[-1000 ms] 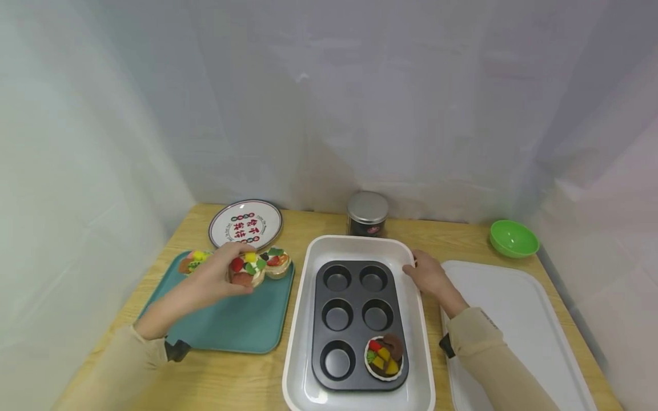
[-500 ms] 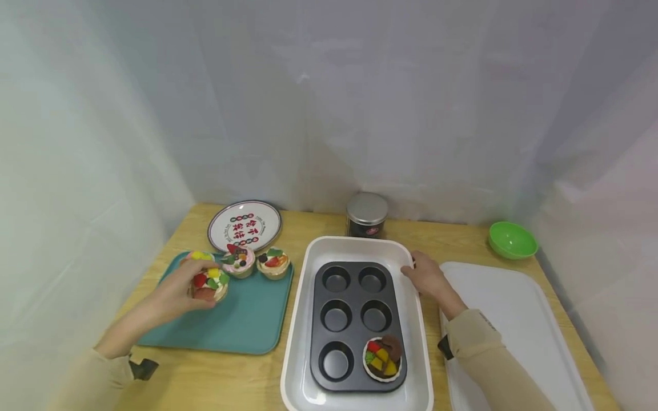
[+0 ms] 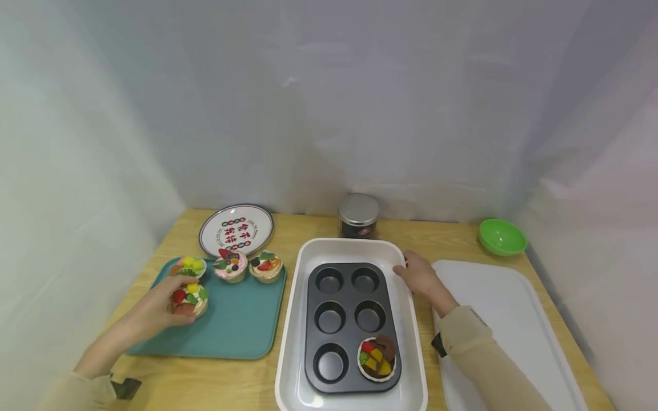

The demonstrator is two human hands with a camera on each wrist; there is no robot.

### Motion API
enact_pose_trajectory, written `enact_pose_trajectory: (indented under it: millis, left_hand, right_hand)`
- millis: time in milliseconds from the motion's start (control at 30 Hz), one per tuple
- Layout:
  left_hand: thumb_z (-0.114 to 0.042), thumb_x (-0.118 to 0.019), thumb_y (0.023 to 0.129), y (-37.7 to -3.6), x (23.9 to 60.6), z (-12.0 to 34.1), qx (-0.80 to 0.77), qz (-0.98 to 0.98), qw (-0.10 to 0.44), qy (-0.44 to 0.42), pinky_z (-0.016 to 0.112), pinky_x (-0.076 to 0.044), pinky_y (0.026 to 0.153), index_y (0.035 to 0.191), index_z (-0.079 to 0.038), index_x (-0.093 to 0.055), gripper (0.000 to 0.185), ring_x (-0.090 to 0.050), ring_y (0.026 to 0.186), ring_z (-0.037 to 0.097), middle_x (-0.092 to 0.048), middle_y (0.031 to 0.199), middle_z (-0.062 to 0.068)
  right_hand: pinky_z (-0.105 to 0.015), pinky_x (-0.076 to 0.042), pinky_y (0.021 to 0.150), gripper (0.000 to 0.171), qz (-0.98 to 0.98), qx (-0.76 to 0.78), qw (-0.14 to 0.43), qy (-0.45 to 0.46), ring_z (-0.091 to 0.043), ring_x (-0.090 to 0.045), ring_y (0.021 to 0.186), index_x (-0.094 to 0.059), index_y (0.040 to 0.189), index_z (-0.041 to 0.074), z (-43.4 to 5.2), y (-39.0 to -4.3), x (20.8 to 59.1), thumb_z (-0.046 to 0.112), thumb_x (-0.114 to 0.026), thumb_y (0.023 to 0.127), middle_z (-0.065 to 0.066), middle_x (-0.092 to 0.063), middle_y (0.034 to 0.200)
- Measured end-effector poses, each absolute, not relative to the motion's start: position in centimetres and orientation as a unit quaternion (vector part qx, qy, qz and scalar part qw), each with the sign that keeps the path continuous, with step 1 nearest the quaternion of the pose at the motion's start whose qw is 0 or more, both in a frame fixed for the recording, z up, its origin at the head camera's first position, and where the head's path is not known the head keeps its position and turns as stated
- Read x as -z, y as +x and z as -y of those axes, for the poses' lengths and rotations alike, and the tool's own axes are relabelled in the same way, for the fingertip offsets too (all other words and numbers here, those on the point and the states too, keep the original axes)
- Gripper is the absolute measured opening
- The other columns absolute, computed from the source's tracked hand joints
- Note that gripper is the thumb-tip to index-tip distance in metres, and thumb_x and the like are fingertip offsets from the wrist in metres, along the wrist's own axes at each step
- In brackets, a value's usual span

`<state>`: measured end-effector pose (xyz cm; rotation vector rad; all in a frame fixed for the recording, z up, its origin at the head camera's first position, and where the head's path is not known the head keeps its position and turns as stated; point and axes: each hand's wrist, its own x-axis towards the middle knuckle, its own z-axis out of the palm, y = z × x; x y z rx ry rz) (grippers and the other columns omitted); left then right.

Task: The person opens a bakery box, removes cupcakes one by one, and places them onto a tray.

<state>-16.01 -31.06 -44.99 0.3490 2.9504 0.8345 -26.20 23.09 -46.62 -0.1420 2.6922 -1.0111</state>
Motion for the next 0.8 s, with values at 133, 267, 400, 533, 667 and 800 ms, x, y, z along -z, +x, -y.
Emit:
enact_pose_trajectory:
  millis: [133, 267, 400, 533, 667, 800]
  left_hand:
    - [-0.008, -0.092, 0.078, -15.9, 45.4, 31.3, -0.274, -0.955, 0.039, 0.109, 0.062, -0.051, 0.100, 0.142, 0.008, -0.054, 0.077, -0.061, 0.119, 0.043, -0.061, 0.131, 0.031]
    - [-0.005, -0.090, 0.079, -15.9, 45.7, 31.4, -0.279, -0.953, 0.046, 0.110, 0.063, -0.051, 0.102, 0.143, 0.009, -0.053, 0.076, -0.060, 0.122, 0.044, -0.059, 0.133, 0.031]
    - [-0.006, -0.090, 0.080, -15.9, 45.8, 31.4, -0.277, -0.953, 0.052, 0.108, 0.063, -0.051, 0.101, 0.144, 0.009, -0.052, 0.076, -0.060, 0.121, 0.046, -0.058, 0.134, 0.033]
    - [-0.007, -0.089, 0.082, -16.1, 46.0, 31.4, -0.280, -0.952, 0.058, 0.107, 0.063, -0.051, 0.099, 0.144, 0.009, -0.050, 0.075, -0.060, 0.121, 0.047, -0.057, 0.134, 0.034]
    - [-0.009, -0.089, 0.083, -16.3, 46.2, 31.6, -0.282, -0.951, 0.065, 0.111, 0.065, -0.051, 0.100, 0.146, 0.010, -0.047, 0.078, -0.058, 0.124, 0.050, -0.054, 0.138, 0.036]
    - [-0.012, -0.090, 0.082, -16.4, 46.0, 31.8, -0.288, -0.948, 0.070, 0.116, 0.058, -0.053, 0.098, 0.148, 0.010, -0.045, 0.083, -0.057, 0.123, 0.049, -0.047, 0.144, 0.039]
  right_hand:
    - [-0.032, -0.053, 0.051, 0.044, -0.926, 0.351, 0.134, -0.043, -0.024, -0.065, 0.075, -0.050, 0.138, -0.015, -23.0, -26.1, 46.6, 0.015, -0.058, 0.106, -0.033, -0.066, 0.114]
    - [-0.032, -0.053, 0.052, 0.045, -0.926, 0.350, 0.134, -0.041, -0.024, -0.065, 0.075, -0.049, 0.139, -0.014, -23.0, -26.2, 46.7, 0.015, -0.057, 0.106, -0.032, -0.066, 0.114]
    - [-0.032, -0.053, 0.051, 0.045, -0.925, 0.352, 0.138, -0.038, -0.022, -0.064, 0.073, -0.049, 0.139, -0.014, -23.0, -26.2, 46.9, 0.016, -0.057, 0.107, -0.031, -0.066, 0.113]
    - [-0.033, -0.052, 0.049, 0.045, -0.925, 0.351, 0.137, -0.040, -0.021, -0.062, 0.069, -0.049, 0.138, -0.014, -23.1, -26.3, 47.0, 0.017, -0.057, 0.107, -0.031, -0.066, 0.111]
    - [-0.033, -0.052, 0.050, 0.045, -0.927, 0.347, 0.134, -0.042, -0.021, -0.062, 0.070, -0.049, 0.138, -0.014, -23.1, -26.3, 46.9, 0.017, -0.057, 0.107, -0.031, -0.066, 0.111]
    - [-0.032, -0.052, 0.052, 0.044, -0.929, 0.344, 0.130, -0.044, -0.022, -0.062, 0.071, -0.050, 0.138, -0.013, -23.1, -26.3, 46.9, 0.018, -0.057, 0.107, -0.030, -0.067, 0.109]
